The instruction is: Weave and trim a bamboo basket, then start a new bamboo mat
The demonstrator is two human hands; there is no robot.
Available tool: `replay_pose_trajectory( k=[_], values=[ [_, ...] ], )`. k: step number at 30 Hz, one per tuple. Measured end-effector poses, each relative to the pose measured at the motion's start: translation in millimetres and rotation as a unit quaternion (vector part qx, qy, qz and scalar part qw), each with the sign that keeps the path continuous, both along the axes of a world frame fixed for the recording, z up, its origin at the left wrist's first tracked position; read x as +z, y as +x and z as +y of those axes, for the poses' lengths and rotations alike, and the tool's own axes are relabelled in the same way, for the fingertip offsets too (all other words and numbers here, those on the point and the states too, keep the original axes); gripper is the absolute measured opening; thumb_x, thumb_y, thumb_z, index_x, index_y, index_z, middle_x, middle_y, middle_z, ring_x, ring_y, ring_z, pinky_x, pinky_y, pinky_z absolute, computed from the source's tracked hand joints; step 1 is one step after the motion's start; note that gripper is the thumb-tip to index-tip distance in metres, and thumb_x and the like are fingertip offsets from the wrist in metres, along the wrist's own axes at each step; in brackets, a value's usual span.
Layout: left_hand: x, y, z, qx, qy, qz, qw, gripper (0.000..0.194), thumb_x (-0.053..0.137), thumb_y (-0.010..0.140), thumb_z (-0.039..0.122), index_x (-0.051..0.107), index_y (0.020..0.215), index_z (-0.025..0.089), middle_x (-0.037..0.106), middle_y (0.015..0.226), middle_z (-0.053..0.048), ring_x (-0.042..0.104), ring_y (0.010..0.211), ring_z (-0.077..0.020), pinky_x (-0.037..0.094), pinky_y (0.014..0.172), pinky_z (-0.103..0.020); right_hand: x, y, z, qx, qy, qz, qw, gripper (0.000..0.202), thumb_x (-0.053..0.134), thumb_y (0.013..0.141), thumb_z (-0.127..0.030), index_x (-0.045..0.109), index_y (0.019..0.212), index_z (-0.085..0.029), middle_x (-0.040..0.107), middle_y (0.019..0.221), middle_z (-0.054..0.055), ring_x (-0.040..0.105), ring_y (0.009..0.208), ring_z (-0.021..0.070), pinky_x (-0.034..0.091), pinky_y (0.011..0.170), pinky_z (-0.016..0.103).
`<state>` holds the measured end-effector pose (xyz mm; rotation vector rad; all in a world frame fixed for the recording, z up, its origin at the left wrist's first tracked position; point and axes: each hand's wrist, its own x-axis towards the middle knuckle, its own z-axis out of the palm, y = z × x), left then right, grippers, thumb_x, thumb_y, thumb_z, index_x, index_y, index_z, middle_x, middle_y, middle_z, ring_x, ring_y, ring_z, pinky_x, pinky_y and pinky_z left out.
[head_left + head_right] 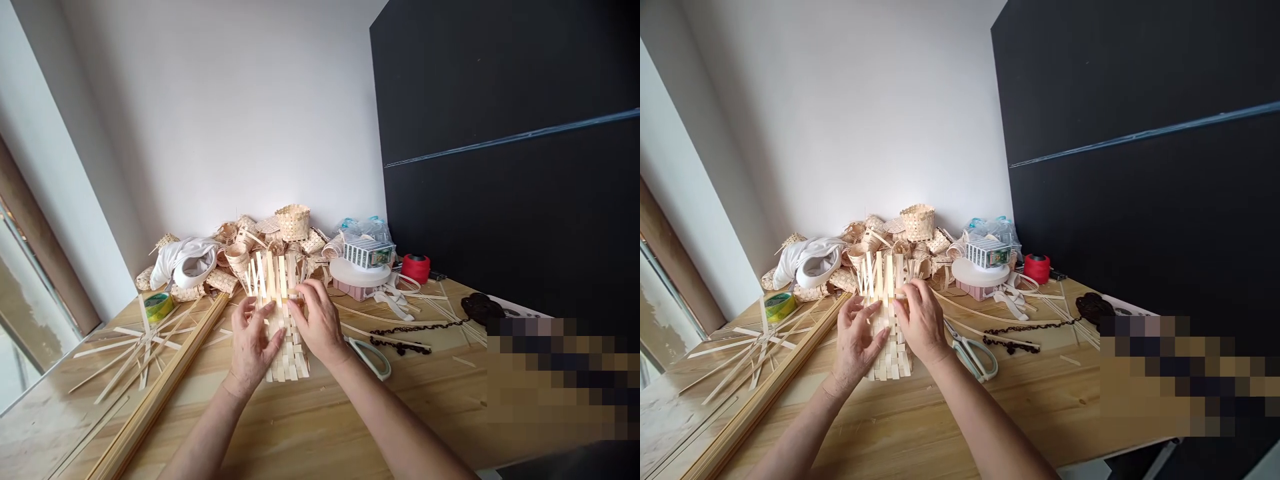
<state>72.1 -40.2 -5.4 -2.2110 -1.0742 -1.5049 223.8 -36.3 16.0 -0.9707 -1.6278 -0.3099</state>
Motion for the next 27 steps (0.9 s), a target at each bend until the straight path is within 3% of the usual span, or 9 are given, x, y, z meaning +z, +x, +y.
replay_pose_trajectory(
  k=[3,6,11,22,25,27],
  values=[
    [8.8,-3.8,1.4,-0.015,0.015,0.028,0.999,0.023,0.056,0.077,0.031,0.057,0.097,0.019,0.041,0.119,-0.012,0.049,0.094,-0.0212,0.045,0.080,-0.039,-2.3,-2.4,0.5,0.007,-0.010,-0.002,1.000,0.001,0.047,0.082,-0.019,0.048,0.082,-0.020,0.051,0.087,0.007,0.052,0.082,0.0205,0.045,0.071,0.034],
    [16.1,-5.1,5.7,-0.029,0.020,0.027,0.999,0.011,0.055,0.078,0.028,0.055,0.080,0.017,0.046,0.117,-0.012,0.051,0.089,-0.0198,0.046,0.077,-0.037,-5.8,-4.6,2.5,0.016,-0.015,0.030,0.999,0.009,0.049,0.081,-0.019,0.047,0.090,-0.019,0.051,0.091,0.008,0.053,0.081,0.0202,0.046,0.067,0.032],
    [15.4,-1.4,11.2,-0.018,0.003,-0.017,1.000,0.021,0.056,0.077,0.026,0.042,0.063,0.019,0.052,0.115,-0.011,0.053,0.094,-0.0214,0.045,0.079,-0.039,-4.5,-2.8,5.3,0.024,-0.010,0.030,0.999,0.018,0.051,0.080,-0.018,0.048,0.097,-0.019,0.049,0.101,0.009,0.052,0.092,0.0215,0.045,0.077,0.034],
    [14.8,2.3,12.5,-0.014,-0.007,-0.061,0.998,0.021,0.056,0.077,0.028,0.041,0.065,0.020,0.052,0.094,-0.006,0.053,0.091,-0.0190,0.046,0.077,-0.034,-1.1,-4.5,8.5,-0.006,-0.006,0.029,1.000,0.008,0.050,0.079,-0.021,0.046,0.086,-0.020,0.051,0.081,0.005,0.052,0.074,0.0195,0.044,0.062,0.030],
    [12.4,3.7,11.9,-0.001,-0.015,-0.071,0.997,0.018,0.059,0.075,0.031,0.048,0.081,0.019,0.050,0.092,-0.006,0.052,0.086,-0.0185,0.047,0.073,-0.033,-0.5,-4.7,6.6,-0.001,-0.004,0.030,1.000,0.007,0.050,0.079,-0.020,0.045,0.084,-0.020,0.051,0.079,0.004,0.052,0.073,0.0191,0.043,0.062,0.030],
    [10.4,4.2,10.9,0.006,-0.029,-0.065,0.997,0.028,0.059,0.075,0.033,0.049,0.098,0.019,0.048,0.096,-0.007,0.052,0.086,-0.0186,0.047,0.072,-0.033,-0.4,-4.2,5.1,0.006,0.000,0.030,1.000,0.007,0.050,0.079,-0.019,0.045,0.084,-0.020,0.051,0.079,0.004,0.052,0.073,0.0191,0.043,0.063,0.030]
  ],
)
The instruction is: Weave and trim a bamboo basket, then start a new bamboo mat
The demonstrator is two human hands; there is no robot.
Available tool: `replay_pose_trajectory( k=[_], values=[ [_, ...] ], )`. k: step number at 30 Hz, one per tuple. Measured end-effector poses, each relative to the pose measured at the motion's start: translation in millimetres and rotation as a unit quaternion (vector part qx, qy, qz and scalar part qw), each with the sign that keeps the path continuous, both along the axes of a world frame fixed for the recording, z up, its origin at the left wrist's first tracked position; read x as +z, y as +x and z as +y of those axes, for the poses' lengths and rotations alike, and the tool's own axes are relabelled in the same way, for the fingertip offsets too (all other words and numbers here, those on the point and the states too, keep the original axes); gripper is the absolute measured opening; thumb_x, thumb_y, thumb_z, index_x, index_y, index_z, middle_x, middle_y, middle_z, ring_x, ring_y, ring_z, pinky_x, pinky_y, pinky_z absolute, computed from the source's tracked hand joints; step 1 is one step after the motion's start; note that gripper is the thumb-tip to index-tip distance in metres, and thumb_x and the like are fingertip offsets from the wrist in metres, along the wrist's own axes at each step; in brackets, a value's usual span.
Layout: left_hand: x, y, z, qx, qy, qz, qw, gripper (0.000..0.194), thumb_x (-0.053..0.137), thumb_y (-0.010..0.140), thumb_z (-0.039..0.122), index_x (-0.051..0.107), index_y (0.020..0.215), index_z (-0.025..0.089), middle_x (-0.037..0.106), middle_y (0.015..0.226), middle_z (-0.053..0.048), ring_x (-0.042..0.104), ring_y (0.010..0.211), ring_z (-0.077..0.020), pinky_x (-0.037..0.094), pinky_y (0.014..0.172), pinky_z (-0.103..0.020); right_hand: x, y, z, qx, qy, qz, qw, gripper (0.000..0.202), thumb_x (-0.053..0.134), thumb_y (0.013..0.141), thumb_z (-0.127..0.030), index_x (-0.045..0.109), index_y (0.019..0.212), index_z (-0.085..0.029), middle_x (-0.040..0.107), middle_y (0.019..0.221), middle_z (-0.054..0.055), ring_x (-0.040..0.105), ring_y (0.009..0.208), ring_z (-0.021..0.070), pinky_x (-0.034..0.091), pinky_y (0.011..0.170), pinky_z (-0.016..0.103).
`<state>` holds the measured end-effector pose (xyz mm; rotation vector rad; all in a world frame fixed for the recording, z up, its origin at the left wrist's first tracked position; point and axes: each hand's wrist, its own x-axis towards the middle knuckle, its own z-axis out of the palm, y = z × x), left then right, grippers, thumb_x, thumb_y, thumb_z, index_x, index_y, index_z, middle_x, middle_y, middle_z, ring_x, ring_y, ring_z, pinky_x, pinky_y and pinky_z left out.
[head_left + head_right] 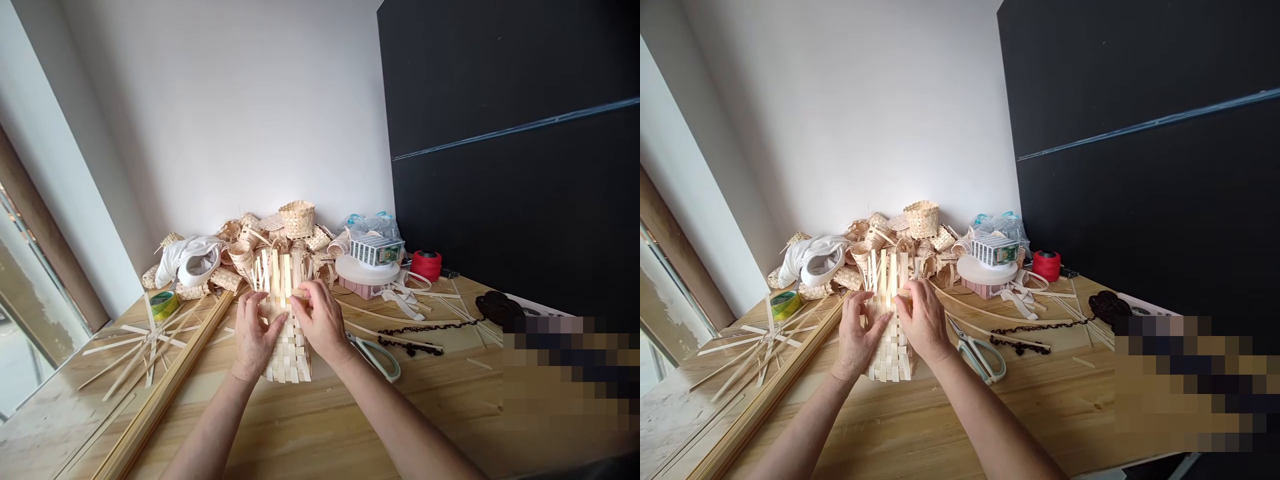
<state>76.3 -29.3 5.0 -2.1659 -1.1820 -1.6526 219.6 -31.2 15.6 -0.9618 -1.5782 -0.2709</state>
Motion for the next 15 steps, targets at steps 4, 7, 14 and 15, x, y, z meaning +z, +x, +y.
replay_pose_trajectory(
  k=[4,7,14,15],
  values=[
    [-1.2,0.0,-2.1,0.004,-0.009,0.025,1.000,0.036,0.056,0.078,0.034,0.049,0.112,0.022,0.043,0.101,-0.007,0.049,0.093,-0.0199,0.047,0.077,-0.035,-0.1,0.7,-1.2,0.012,0.008,0.001,1.000,0.006,0.049,0.080,-0.018,0.044,0.083,-0.021,0.050,0.077,0.004,0.051,0.073,0.0188,0.042,0.063,0.029],
    [1.7,0.2,-2.7,0.006,-0.010,0.028,1.000,0.037,0.056,0.078,0.033,0.050,0.112,0.021,0.041,0.103,-0.008,0.049,0.096,-0.0205,0.047,0.078,-0.035,-0.5,0.6,-1.3,0.013,0.011,0.001,1.000,0.006,0.048,0.081,-0.019,0.043,0.083,-0.021,0.049,0.077,0.003,0.050,0.072,0.0187,0.042,0.062,0.030],
    [11.3,1.0,0.5,-0.010,-0.008,0.032,0.999,0.028,0.057,0.076,0.033,0.052,0.101,0.021,0.043,0.103,-0.007,0.050,0.095,-0.0203,0.045,0.082,-0.035,-2.4,1.2,-4.7,0.011,0.021,-0.007,1.000,0.005,0.048,0.082,-0.020,0.043,0.083,-0.020,0.049,0.077,0.004,0.049,0.072,0.0182,0.041,0.063,0.029],
    [11.8,1.1,0.6,-0.010,-0.012,0.033,0.999,0.028,0.057,0.076,0.033,0.052,0.101,0.021,0.042,0.102,-0.007,0.051,0.094,-0.0199,0.046,0.082,-0.035,-2.6,1.4,-5.3,0.011,0.024,-0.009,1.000,0.005,0.047,0.082,-0.020,0.043,0.083,-0.020,0.048,0.077,0.004,0.049,0.072,0.0182,0.041,0.062,0.029]
  ],
)
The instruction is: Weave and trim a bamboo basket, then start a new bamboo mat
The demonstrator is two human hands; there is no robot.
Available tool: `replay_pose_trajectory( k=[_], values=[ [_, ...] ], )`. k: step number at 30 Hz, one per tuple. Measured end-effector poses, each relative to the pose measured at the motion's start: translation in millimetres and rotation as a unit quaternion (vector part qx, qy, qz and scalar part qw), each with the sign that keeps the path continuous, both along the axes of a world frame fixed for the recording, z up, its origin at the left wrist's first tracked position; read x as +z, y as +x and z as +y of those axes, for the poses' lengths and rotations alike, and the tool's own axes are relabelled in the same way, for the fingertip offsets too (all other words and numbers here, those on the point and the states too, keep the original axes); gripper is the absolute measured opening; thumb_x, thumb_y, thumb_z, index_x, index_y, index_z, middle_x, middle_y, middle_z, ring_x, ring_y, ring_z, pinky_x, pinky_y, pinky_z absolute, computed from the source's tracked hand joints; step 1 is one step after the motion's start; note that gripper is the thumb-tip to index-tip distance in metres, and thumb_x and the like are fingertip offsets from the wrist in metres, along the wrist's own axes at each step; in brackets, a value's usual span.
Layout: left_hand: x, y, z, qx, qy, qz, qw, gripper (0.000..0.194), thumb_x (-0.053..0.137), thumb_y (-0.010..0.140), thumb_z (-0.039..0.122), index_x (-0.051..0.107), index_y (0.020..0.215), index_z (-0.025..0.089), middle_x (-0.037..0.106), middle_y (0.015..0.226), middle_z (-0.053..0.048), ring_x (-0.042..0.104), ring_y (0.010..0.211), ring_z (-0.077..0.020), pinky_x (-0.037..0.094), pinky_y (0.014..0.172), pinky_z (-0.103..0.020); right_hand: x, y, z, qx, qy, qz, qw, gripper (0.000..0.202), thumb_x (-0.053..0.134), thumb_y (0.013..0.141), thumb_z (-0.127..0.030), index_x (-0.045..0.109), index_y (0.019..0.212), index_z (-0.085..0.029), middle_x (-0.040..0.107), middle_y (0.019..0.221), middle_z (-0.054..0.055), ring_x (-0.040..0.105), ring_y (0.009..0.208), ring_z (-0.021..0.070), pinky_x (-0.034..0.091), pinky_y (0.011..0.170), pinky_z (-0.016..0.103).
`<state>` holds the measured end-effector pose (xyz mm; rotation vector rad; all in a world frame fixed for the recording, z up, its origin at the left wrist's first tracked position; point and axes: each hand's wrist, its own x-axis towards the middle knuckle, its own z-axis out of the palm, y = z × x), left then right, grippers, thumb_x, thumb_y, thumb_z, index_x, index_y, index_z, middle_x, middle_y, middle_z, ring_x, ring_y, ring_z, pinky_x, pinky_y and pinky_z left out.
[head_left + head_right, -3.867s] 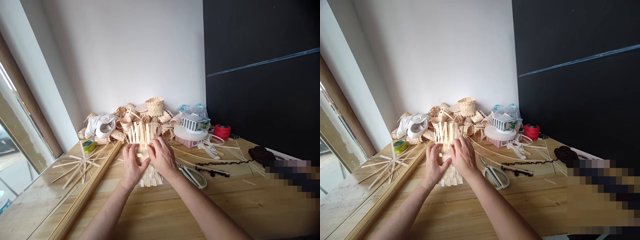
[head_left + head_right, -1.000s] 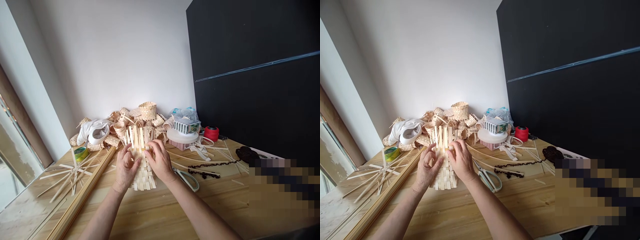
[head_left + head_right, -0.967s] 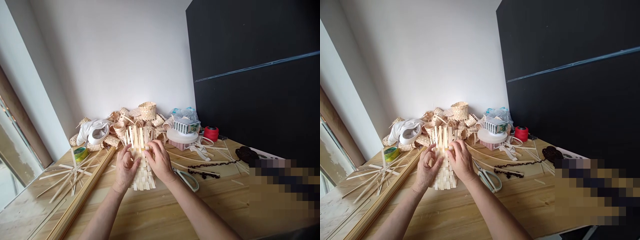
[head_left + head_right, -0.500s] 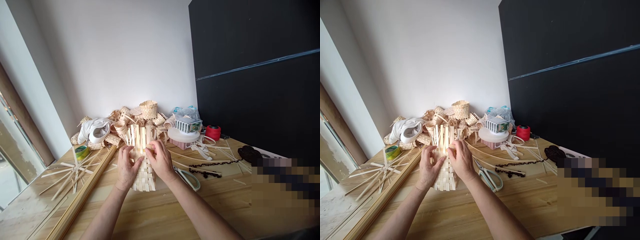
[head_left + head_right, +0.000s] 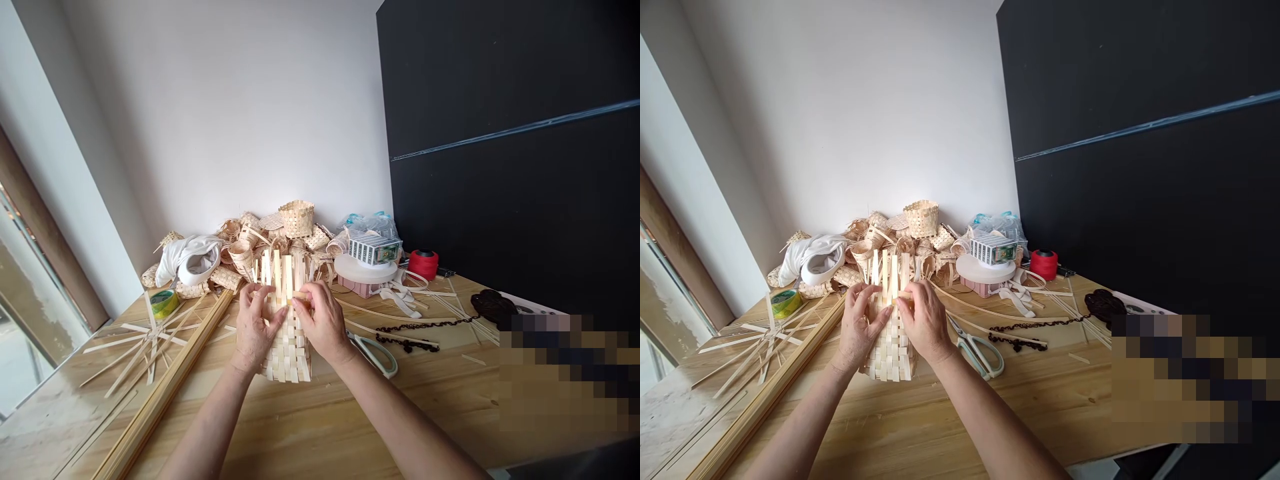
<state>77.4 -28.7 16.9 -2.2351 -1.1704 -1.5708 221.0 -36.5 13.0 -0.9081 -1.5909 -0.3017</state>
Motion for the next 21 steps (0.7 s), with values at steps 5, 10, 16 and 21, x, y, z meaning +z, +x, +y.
replay_pose_trajectory(
  k=[5,10,16,21],
  values=[
    [1.1,0.0,-4.1,0.002,-0.025,0.007,1.000,0.028,0.056,0.078,0.035,0.050,0.101,0.021,0.041,0.100,-0.006,0.051,0.090,-0.0192,0.046,0.079,-0.034,0.0,-1.2,-4.1,-0.002,0.003,-0.006,1.000,0.004,0.046,0.083,-0.020,0.043,0.084,-0.020,0.048,0.077,0.003,0.049,0.069,0.0174,0.041,0.060,0.029],
    [-3.2,-6.6,-2.0,-0.013,-0.031,-0.023,0.999,0.025,0.050,0.081,0.034,0.053,0.102,0.020,0.041,0.100,-0.007,0.049,0.093,-0.0197,0.044,0.080,-0.033,-2.2,-1.3,-11.1,0.032,-0.021,0.025,0.999,0.011,0.049,0.082,-0.022,0.044,0.091,-0.020,0.050,0.081,0.003,0.050,0.069,0.0163,0.044,0.062,0.029],
    [-19.3,-26.0,10.9,-0.024,-0.010,-0.153,0.988,0.025,0.039,0.087,0.033,0.055,0.103,0.021,0.047,0.099,-0.007,0.047,0.098,-0.0194,0.038,0.087,-0.035,-19.9,9.4,-5.9,0.052,-0.174,0.159,0.970,0.025,0.051,0.078,-0.035,0.049,0.098,-0.018,0.055,0.095,0.009,0.054,0.075,0.0190,0.047,0.069,0.036],
    [-26.4,-35.5,13.3,-0.095,-0.086,-0.316,0.940,0.028,0.047,0.083,0.042,0.055,0.099,0.021,0.055,0.098,-0.005,0.050,0.097,-0.0189,0.037,0.088,-0.033,-26.1,7.5,-0.7,0.269,-0.434,0.173,0.842,0.045,0.051,0.076,-0.053,0.057,0.103,-0.018,0.060,0.109,0.010,0.053,0.104,0.0265,0.039,0.089,0.043]
  ],
)
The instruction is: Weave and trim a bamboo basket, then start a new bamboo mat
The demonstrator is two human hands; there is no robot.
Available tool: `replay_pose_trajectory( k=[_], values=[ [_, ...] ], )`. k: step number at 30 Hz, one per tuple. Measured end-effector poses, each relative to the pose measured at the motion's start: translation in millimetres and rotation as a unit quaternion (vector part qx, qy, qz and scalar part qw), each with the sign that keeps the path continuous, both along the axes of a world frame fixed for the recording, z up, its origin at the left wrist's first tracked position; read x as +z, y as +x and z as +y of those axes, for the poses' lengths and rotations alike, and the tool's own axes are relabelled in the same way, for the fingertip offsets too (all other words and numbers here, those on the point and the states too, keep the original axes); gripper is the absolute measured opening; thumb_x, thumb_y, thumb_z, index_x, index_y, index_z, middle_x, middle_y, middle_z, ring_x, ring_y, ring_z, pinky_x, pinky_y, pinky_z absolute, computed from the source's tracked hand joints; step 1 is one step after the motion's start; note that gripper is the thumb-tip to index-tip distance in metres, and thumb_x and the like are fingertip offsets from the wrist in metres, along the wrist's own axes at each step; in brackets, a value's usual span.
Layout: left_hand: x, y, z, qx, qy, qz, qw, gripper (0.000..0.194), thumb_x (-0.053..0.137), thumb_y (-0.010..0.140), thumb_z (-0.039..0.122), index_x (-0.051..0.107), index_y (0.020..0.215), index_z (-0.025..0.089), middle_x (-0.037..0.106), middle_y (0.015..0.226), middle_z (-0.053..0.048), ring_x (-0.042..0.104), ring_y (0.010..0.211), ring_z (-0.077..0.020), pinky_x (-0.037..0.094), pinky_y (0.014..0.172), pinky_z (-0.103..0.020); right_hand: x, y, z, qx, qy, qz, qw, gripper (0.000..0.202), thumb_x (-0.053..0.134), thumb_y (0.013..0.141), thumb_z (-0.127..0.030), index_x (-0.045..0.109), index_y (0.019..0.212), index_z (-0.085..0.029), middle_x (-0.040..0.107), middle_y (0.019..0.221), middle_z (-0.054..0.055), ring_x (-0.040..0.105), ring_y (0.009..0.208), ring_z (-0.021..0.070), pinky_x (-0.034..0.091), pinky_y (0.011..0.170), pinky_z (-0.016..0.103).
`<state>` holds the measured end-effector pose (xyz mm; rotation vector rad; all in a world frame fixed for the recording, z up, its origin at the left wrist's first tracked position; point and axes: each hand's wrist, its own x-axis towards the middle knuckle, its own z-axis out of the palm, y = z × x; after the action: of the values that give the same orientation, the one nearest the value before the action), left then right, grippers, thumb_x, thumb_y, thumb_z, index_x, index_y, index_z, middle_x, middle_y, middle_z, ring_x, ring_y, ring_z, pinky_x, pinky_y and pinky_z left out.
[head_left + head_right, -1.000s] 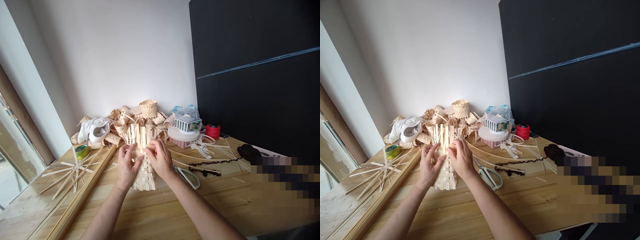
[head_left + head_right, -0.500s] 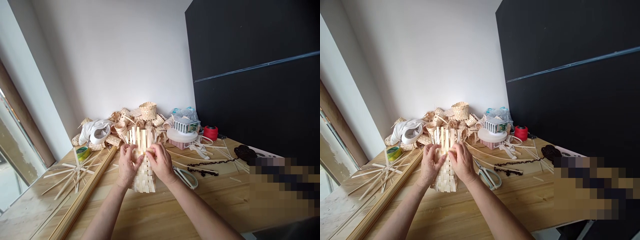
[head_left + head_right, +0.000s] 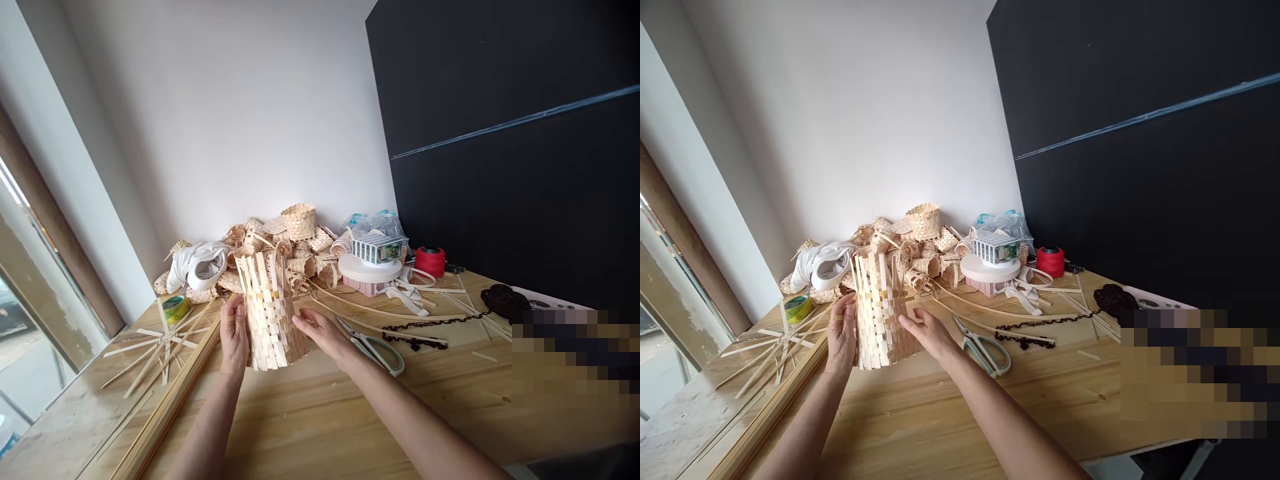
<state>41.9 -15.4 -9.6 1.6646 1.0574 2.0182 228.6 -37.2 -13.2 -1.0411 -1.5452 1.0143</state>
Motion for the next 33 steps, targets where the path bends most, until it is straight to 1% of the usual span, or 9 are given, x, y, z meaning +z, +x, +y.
replay_pose_trajectory(
  k=[3,6,10,14,17,24,28,30,33],
  values=[
    [-3.4,-4.0,1.5,-0.066,-0.048,-0.113,0.990,0.030,0.052,0.080,0.043,0.054,0.100,0.022,0.056,0.099,-0.003,0.053,0.095,-0.0169,0.040,0.084,-0.029,0.8,-4.4,-1.5,0.161,-0.015,0.114,0.980,0.048,0.045,0.081,-0.053,0.052,0.116,-0.022,0.054,0.123,0.006,0.044,0.118,0.0226,0.034,0.097,0.041],
    [-8.4,-8.0,5.5,-0.099,-0.073,-0.196,0.973,0.033,0.059,0.075,0.040,0.053,0.103,0.024,0.058,0.100,-0.001,0.055,0.093,-0.0149,0.042,0.082,-0.028,0.3,-7.9,-0.8,0.200,-0.019,0.169,0.965,0.061,0.057,0.075,-0.050,0.039,0.129,-0.025,0.040,0.136,0.005,0.035,0.125,0.0211,0.031,0.100,0.039],
    [-15.2,-6.4,9.6,-0.184,-0.122,-0.255,0.941,0.033,0.063,0.072,0.038,0.060,0.098,0.018,0.060,0.107,-0.006,0.054,0.103,-0.0205,0.041,0.088,-0.032,-0.5,-14.5,3.9,0.103,0.008,0.124,0.987,0.087,0.074,0.060,-0.039,0.031,0.134,-0.025,0.034,0.140,0.006,0.032,0.126,0.0242,0.027,0.103,0.041],
    [-19.2,2.9,6.4,-0.245,-0.161,-0.262,0.919,0.037,0.058,0.077,0.040,0.057,0.110,0.024,0.051,0.126,-0.005,0.040,0.121,-0.0235,0.036,0.097,-0.035,-0.8,-22.3,7.9,0.027,0.049,0.086,0.995,0.086,0.073,0.060,-0.033,0.030,0.135,-0.024,0.042,0.135,0.007,0.039,0.122,0.0258,0.031,0.101,0.041],
    [-20.4,3.9,2.9,-0.298,-0.164,-0.243,0.908,0.044,0.055,0.079,0.042,0.046,0.122,0.032,0.044,0.133,0.000,0.032,0.127,-0.0220,0.031,0.101,-0.036,-1.2,-23.5,9.2,0.021,0.070,0.098,0.993,0.085,0.070,0.064,-0.034,0.027,0.136,-0.023,0.037,0.138,0.008,0.041,0.121,0.0248,0.036,0.098,0.039],
    [-28.2,-12.2,1.0,-0.479,-0.227,-0.164,0.832,0.078,0.064,0.060,0.060,0.047,0.123,0.016,0.047,0.129,-0.015,0.030,0.126,-0.0341,0.024,0.103,-0.049,6.4,-20.1,1.4,0.076,0.036,0.129,0.988,0.079,0.070,0.063,-0.040,0.037,0.131,-0.020,0.045,0.132,0.009,0.042,0.120,0.0236,0.034,0.099,0.037],
    [-35.4,-12.8,2.5,-0.437,-0.228,-0.219,0.842,0.070,0.068,0.063,0.051,0.046,0.123,0.023,0.046,0.131,-0.009,0.034,0.125,-0.0308,0.025,0.104,-0.047,6.5,-13.3,-2.3,0.047,0.055,0.081,0.994,0.070,0.062,0.070,-0.043,0.036,0.131,-0.021,0.046,0.132,0.008,0.045,0.117,0.0224,0.038,0.095,0.035],
    [-36.8,-13.3,5.1,-0.400,-0.234,-0.266,0.845,0.064,0.064,0.066,0.052,0.049,0.120,0.023,0.049,0.128,-0.009,0.037,0.123,-0.0300,0.027,0.103,-0.046,4.6,-1.2,-6.7,-0.023,0.086,-0.016,0.996,0.055,0.054,0.077,-0.042,0.043,0.126,-0.021,0.050,0.126,0.008,0.051,0.109,0.0219,0.043,0.088,0.035],
    [-36.2,-16.0,10.4,-0.368,-0.224,-0.311,0.847,0.059,0.059,0.069,0.056,0.053,0.116,0.021,0.053,0.124,-0.009,0.037,0.123,-0.0285,0.029,0.103,-0.043,-2.2,26.8,-20.7,-0.167,0.137,-0.285,0.934,0.025,0.050,0.079,-0.028,0.059,0.100,-0.019,0.059,0.104,0.010,0.057,0.091,0.0236,0.045,0.075,0.036]
  ],
)
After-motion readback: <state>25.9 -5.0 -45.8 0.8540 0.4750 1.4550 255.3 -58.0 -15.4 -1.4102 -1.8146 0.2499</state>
